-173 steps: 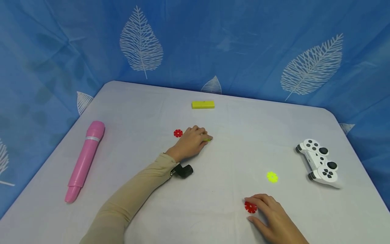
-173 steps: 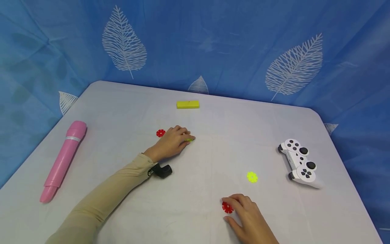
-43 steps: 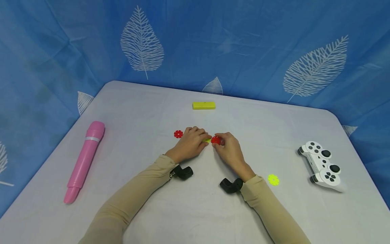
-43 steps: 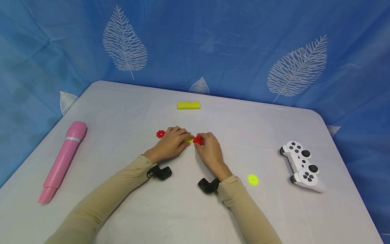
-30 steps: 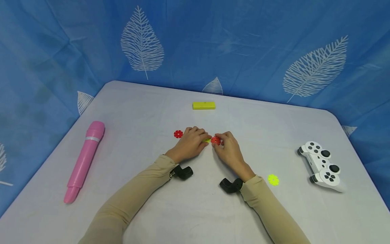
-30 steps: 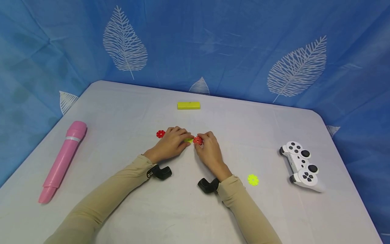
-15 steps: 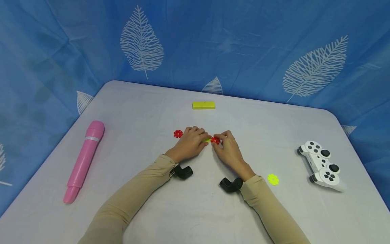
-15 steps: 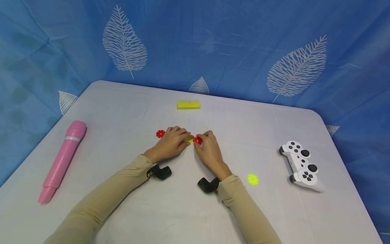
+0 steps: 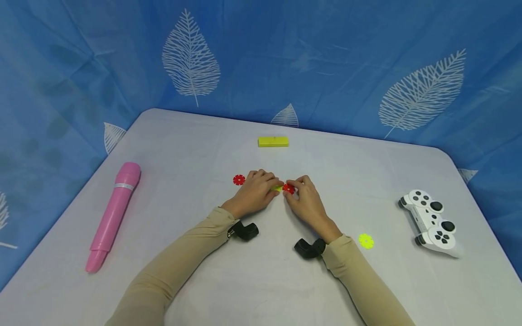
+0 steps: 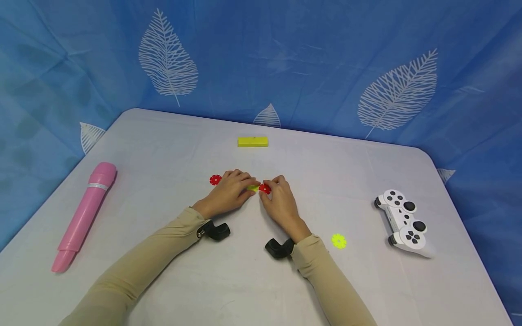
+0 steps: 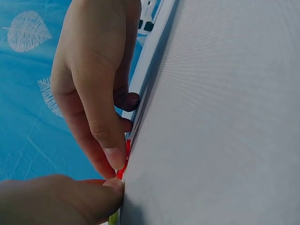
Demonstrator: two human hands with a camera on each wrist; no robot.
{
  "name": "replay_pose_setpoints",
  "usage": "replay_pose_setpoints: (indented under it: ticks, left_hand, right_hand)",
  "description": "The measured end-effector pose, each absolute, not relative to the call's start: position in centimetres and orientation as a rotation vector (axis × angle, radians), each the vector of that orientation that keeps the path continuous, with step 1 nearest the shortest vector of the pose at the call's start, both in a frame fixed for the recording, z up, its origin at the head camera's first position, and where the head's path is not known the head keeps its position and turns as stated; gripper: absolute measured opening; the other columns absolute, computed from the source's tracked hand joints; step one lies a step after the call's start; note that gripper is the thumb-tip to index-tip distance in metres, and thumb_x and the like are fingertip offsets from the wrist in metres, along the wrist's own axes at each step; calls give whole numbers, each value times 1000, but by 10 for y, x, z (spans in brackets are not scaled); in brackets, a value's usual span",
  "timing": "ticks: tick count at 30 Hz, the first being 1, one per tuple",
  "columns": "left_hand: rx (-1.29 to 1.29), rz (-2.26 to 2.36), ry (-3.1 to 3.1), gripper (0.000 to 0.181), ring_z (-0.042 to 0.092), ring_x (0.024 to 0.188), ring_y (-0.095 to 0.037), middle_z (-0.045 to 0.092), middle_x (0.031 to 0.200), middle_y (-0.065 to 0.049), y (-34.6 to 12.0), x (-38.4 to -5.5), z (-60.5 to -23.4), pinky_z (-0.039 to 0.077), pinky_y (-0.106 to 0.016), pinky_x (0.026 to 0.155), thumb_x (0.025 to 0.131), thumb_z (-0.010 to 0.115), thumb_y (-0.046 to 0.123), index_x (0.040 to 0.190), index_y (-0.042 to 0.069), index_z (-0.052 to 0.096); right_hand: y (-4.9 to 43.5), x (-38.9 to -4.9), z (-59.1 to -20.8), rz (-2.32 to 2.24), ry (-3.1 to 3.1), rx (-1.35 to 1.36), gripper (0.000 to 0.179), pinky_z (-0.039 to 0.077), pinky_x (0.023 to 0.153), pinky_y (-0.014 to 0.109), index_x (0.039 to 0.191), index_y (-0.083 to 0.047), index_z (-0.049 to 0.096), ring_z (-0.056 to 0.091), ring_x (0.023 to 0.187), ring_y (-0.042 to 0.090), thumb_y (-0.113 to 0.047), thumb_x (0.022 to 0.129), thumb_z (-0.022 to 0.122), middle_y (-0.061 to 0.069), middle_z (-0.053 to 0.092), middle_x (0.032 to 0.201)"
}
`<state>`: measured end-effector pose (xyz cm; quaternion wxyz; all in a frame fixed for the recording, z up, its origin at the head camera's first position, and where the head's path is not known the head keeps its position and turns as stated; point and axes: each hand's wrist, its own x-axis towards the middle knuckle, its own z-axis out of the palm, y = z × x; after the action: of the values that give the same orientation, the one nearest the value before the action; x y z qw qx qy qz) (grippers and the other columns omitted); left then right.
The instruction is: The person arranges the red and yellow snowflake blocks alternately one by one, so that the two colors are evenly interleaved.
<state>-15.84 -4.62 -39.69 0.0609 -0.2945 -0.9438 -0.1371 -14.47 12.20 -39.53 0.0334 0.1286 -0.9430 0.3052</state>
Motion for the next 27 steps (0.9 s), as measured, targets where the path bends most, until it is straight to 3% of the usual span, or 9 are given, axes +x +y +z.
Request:
replay_pose_setpoints:
  ticks: [11,15,19,27]
  left_hand:
    - [-886,-446,-2840,33,51,99,-19,61,107,0,-46,-159,-399,38,-39,91,86,60,29,117,17,60]
    - [-885,-442,-2852,34,51,101,-19,60,109,0,-46,-159,-398,37,-39,92,86,60,31,118,18,59]
    - [-876,-430,-2887,35,50,106,-19,58,115,-1,-45,-159,-396,37,-39,94,87,59,32,120,19,58]
    - [-949,-454,-2926,39,47,119,-19,54,127,-2,-38,-158,-393,35,-40,98,88,57,32,124,18,55]
  right_hand:
    - [124,-139,-390,884,-2974,429,47,44,71,36,123,-4,55,51,87,24,-24,82,65,16,50,111]
    - [126,-135,-386,785,-3021,472,52,47,76,41,126,-5,51,52,97,28,-29,82,65,19,48,116]
    - [131,-128,-382,688,-3051,534,54,47,81,44,128,-6,49,50,105,32,-32,83,64,21,49,118]
    - [151,-106,-378,575,-3066,615,57,44,84,45,128,-6,48,49,105,31,-31,81,66,19,50,118]
